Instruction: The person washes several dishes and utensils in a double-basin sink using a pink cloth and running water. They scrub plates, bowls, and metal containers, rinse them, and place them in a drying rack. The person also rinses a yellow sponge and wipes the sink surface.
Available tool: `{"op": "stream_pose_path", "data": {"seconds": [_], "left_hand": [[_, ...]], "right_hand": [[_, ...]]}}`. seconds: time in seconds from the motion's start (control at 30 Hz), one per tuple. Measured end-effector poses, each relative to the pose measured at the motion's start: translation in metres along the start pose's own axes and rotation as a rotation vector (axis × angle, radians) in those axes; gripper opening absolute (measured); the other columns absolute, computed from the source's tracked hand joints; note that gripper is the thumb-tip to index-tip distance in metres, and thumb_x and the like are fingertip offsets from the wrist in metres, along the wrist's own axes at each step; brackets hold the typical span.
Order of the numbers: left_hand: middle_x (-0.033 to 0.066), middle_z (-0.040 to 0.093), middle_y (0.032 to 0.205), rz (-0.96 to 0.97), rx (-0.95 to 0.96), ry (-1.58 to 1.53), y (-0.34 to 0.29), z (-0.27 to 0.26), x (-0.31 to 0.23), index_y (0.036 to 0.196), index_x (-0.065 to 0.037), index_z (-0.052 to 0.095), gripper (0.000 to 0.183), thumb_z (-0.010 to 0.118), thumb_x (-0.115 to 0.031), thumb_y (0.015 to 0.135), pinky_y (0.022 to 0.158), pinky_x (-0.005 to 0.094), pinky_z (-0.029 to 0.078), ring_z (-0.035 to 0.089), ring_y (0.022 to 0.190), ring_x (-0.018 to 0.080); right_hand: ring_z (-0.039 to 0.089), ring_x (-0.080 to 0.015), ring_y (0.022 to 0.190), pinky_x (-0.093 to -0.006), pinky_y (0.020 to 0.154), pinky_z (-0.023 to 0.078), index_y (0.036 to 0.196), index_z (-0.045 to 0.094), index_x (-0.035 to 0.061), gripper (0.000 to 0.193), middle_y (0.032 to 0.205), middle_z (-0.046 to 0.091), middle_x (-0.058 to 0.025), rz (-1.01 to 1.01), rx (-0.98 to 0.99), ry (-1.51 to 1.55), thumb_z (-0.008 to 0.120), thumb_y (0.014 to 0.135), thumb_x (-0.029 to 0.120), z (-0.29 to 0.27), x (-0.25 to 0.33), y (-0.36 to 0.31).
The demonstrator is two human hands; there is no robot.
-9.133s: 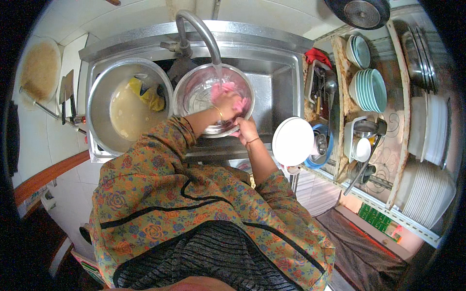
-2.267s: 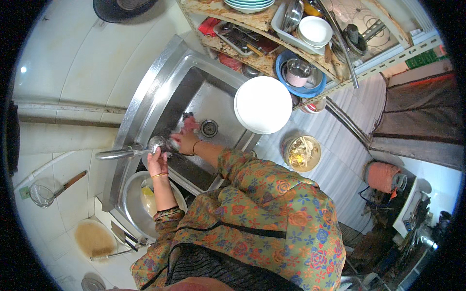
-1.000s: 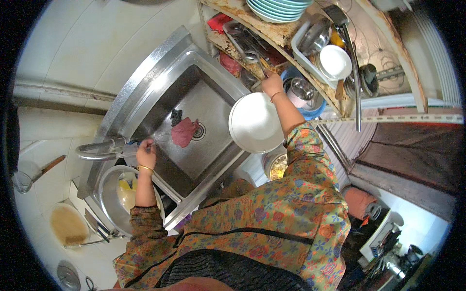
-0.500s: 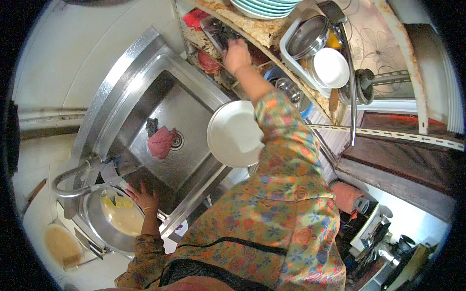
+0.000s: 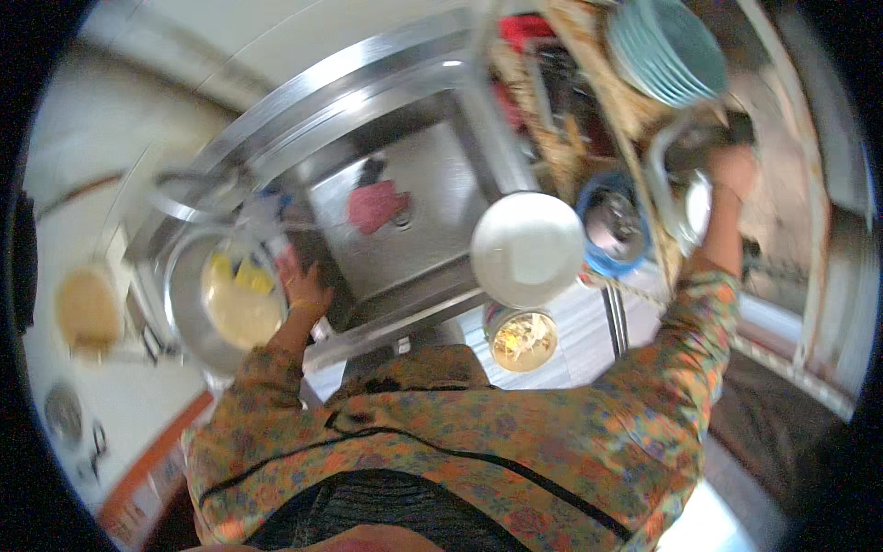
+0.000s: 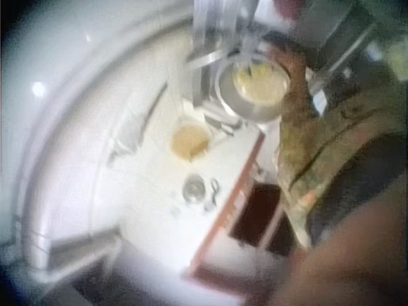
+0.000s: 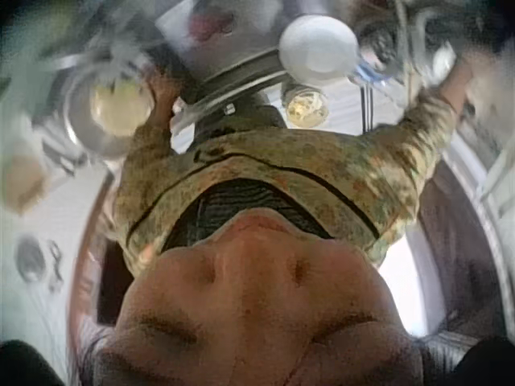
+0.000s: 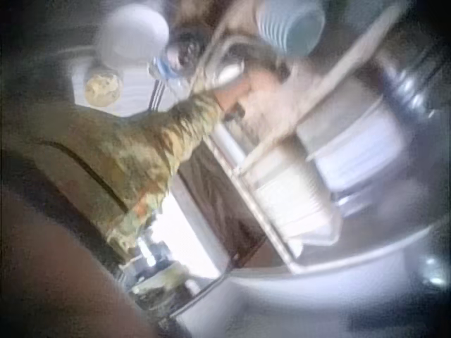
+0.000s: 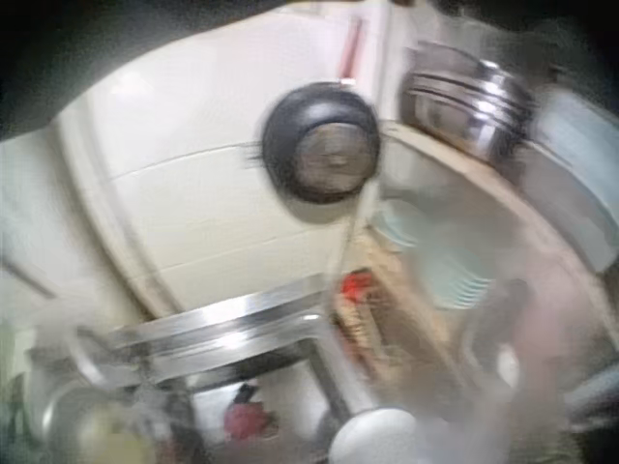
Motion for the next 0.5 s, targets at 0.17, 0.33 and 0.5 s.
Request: {"op": "stream_pose_path", "data": {"seconds": [0.17,0.33,0.5], "left_hand": [[0.0242,-0.006,0.162,-0.051,0.011,-0.024,-0.002,-0.002,0.007,0.132,-0.011,0.059,0.073,0.078,-0.042,0.068,0.116,0.0623,0.015,-0.005,0.146,0.052],[0.0196,0.055,0.125,-0.143,-0.468,-0.664,0.032,-0.036,0.093,0.119,-0.006,0.06,0.053,0.074,-0.022,0.07,0.107,0.0438,0.037,0.049,0.122,0.0361],[0.0156,0.062,0.111,-0.44,-0.68,-1.152,0.105,-0.077,0.243,0.123,0.001,0.054,0.048,0.065,-0.017,0.08,0.095,0.0392,0.045,0.059,0.097,0.029]], "right_hand": [[0.067,-0.0421,0.099,-0.0476,0.084,0.054,0.105,0.064,0.0004,0.036,0.106,0.068,-0.0256,-0.03,-0.181,0.03,0.063,0.082,0.028,-0.077,0.001,-0.014],[0.063,-0.0409,0.106,-0.0464,0.092,0.05,0.116,0.062,0.0021,0.044,0.113,0.066,-0.0242,-0.222,-0.16,0.272,0.065,0.077,0.023,-0.14,0.034,-0.09],[0.064,-0.0345,0.103,-0.0426,0.089,0.051,0.126,0.057,-0.0035,0.054,0.113,0.066,-0.021,-0.405,0.062,1.003,0.065,0.076,0.017,-0.156,0.117,-0.235]]}}
Point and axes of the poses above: each hand's wrist, its own y-axis towards the middle knuckle, its own z-axis out of the palm, x = y × z, the point moved 10 cm from there along y, towards the middle knuckle
